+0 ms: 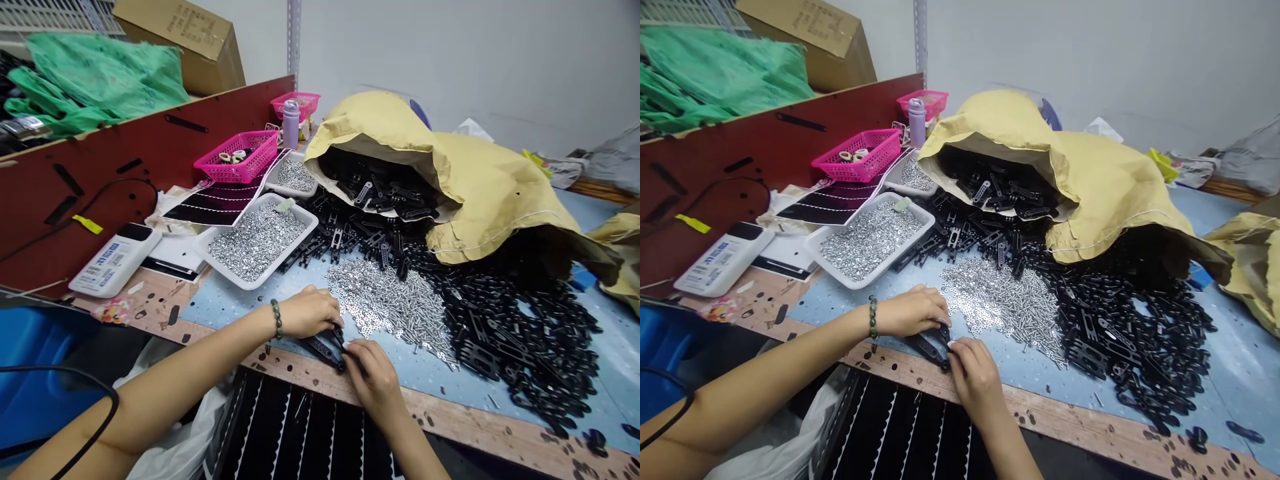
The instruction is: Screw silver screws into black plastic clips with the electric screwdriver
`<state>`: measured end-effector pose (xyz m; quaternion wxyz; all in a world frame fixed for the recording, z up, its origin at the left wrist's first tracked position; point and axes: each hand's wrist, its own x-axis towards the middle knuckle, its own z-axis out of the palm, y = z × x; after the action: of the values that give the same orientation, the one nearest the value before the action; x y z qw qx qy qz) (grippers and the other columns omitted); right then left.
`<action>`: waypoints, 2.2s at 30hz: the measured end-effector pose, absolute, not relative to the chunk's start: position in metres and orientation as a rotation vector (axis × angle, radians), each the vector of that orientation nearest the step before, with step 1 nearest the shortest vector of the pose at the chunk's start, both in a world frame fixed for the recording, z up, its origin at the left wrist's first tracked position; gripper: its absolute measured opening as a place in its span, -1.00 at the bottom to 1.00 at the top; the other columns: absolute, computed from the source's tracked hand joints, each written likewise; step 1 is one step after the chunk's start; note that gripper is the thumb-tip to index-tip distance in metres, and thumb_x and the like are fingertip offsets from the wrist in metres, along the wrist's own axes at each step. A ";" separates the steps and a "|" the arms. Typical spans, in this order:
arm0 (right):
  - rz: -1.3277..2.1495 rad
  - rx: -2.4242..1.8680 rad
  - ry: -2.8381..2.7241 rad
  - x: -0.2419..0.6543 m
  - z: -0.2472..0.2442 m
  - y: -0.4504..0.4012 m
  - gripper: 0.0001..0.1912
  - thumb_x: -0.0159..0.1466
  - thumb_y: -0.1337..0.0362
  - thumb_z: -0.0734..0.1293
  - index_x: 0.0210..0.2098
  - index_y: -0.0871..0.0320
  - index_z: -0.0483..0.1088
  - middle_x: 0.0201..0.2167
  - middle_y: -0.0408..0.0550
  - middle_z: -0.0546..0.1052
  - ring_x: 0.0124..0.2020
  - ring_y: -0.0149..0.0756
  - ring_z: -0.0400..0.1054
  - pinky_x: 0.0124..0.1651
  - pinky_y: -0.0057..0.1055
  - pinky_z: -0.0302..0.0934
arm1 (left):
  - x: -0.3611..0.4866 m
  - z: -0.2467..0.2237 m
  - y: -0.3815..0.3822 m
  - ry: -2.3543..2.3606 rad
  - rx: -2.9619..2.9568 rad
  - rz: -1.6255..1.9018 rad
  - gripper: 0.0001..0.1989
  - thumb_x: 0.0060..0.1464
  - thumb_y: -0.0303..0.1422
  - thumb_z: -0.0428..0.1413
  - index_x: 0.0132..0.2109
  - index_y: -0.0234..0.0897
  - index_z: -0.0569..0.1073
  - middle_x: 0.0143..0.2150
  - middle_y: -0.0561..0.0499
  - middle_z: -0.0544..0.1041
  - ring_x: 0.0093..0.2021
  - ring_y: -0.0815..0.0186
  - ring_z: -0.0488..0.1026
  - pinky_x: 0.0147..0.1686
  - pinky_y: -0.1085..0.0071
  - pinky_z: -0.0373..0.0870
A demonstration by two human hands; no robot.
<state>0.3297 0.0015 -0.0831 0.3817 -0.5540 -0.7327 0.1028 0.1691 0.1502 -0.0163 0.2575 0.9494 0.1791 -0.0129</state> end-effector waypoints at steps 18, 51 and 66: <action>0.377 -1.414 -1.894 0.335 -0.084 0.004 -0.81 0.27 0.45 0.23 -0.15 0.11 0.35 -0.25 -0.01 0.47 -0.21 -0.23 0.38 -0.16 -0.27 0.31 | 0.156 -0.024 0.135 0.560 2.567 -0.006 -0.84 0.17 -0.43 0.10 -0.11 -0.14 0.50 -0.16 0.06 0.53 -0.12 0.25 0.40 -0.12 0.32 0.18; 0.266 -1.259 -1.813 0.321 -0.025 0.052 -0.92 0.30 0.33 0.26 -0.21 0.12 0.36 -0.36 -0.05 0.48 -0.29 -0.27 0.35 -0.25 -0.32 0.26 | 0.135 0.006 0.120 0.674 2.048 0.614 -0.83 0.20 -0.43 0.04 -0.06 -0.21 0.43 -0.15 0.00 0.46 -0.10 0.28 0.39 -0.07 0.31 0.32; 0.462 -1.405 -1.833 0.340 -0.037 0.030 -0.82 0.31 0.32 0.23 -0.10 0.10 0.34 -0.26 -0.02 0.42 -0.23 -0.25 0.34 -0.21 -0.31 0.27 | 0.153 -0.004 0.140 0.488 2.110 0.334 -0.84 0.20 -0.44 0.06 -0.09 -0.25 0.47 -0.17 -0.01 0.50 -0.12 0.32 0.43 -0.08 0.37 0.33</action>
<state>0.3395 0.0305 -0.0366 0.3832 -0.5510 -0.7189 0.1811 0.1530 0.1401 -0.0045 0.4577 0.8562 0.1979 0.1354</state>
